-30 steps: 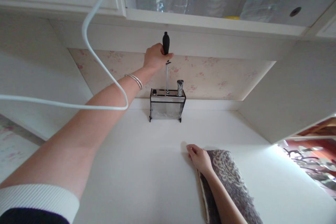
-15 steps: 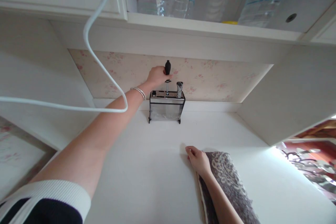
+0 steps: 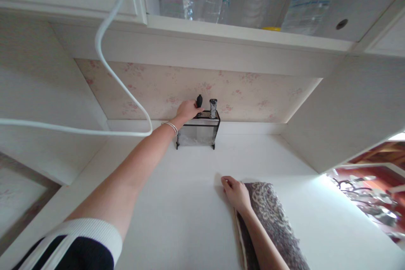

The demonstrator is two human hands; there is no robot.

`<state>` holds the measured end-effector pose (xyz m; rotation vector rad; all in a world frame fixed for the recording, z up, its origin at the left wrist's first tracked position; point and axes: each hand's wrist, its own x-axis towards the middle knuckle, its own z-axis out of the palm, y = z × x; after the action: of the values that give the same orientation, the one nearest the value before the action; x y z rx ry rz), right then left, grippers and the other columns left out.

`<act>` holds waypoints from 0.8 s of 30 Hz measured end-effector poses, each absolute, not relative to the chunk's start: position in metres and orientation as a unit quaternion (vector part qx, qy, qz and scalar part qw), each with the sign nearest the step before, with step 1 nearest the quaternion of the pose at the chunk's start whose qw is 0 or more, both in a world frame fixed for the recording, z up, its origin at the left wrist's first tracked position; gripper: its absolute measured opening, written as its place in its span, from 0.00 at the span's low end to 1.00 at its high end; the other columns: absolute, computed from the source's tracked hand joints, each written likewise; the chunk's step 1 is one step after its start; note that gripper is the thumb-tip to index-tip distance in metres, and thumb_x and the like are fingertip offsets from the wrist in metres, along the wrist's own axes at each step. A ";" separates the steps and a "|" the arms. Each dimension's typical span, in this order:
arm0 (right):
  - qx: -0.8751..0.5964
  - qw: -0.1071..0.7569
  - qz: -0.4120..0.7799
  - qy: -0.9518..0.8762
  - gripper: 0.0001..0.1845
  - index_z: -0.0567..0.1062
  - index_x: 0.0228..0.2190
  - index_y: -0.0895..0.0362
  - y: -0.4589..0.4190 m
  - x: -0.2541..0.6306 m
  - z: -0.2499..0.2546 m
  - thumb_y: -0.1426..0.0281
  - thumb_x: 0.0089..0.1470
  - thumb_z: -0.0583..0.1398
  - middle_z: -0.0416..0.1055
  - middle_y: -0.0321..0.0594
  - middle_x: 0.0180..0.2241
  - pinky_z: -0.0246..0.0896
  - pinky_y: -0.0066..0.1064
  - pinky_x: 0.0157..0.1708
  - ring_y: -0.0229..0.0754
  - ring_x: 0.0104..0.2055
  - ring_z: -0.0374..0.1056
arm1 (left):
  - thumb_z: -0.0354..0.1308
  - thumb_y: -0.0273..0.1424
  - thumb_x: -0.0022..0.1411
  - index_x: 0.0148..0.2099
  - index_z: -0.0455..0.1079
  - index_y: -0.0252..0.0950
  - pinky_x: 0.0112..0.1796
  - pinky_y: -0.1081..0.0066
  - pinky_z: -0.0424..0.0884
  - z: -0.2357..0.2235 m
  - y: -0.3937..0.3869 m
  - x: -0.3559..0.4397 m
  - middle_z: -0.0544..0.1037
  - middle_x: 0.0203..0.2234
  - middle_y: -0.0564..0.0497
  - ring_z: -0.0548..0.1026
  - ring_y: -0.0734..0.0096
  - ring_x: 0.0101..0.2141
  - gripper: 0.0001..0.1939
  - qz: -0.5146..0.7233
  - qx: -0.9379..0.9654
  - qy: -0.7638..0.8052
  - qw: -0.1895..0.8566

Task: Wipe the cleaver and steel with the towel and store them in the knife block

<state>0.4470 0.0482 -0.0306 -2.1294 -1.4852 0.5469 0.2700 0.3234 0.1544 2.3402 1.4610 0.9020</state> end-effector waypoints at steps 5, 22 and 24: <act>-0.775 0.241 0.202 -0.549 0.17 0.78 0.36 0.45 0.047 0.447 -0.030 0.57 0.58 0.51 0.77 0.32 0.24 0.54 0.28 0.29 0.43 0.31 0.72 | 0.62 0.45 0.52 0.35 0.76 0.38 0.37 0.68 0.68 0.148 0.316 0.266 0.81 0.32 0.47 0.76 0.62 0.36 0.16 0.333 0.789 0.494 0.147; -0.712 0.472 0.225 -0.469 0.23 0.72 0.43 0.51 0.132 0.455 0.041 0.53 0.49 0.57 0.74 0.41 0.44 0.60 0.39 0.47 0.48 0.45 0.68 | 0.51 0.40 0.61 0.50 0.70 0.36 0.50 0.64 0.65 0.076 0.268 0.179 0.76 0.49 0.45 0.72 0.61 0.50 0.19 0.475 0.604 0.526 0.365; -0.695 0.504 0.247 -0.449 0.28 0.67 0.49 0.49 0.162 0.452 0.065 0.51 0.49 0.57 0.69 0.41 0.51 0.60 0.38 0.48 0.47 0.50 0.66 | 0.50 0.43 0.62 0.54 0.68 0.38 0.52 0.64 0.63 0.074 0.267 0.182 0.71 0.56 0.45 0.68 0.61 0.55 0.23 0.474 0.598 0.509 0.398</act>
<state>0.4516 0.1619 0.0646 -1.6786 -1.0848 0.5973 0.1823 0.2671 0.0735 1.5137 1.2899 1.2007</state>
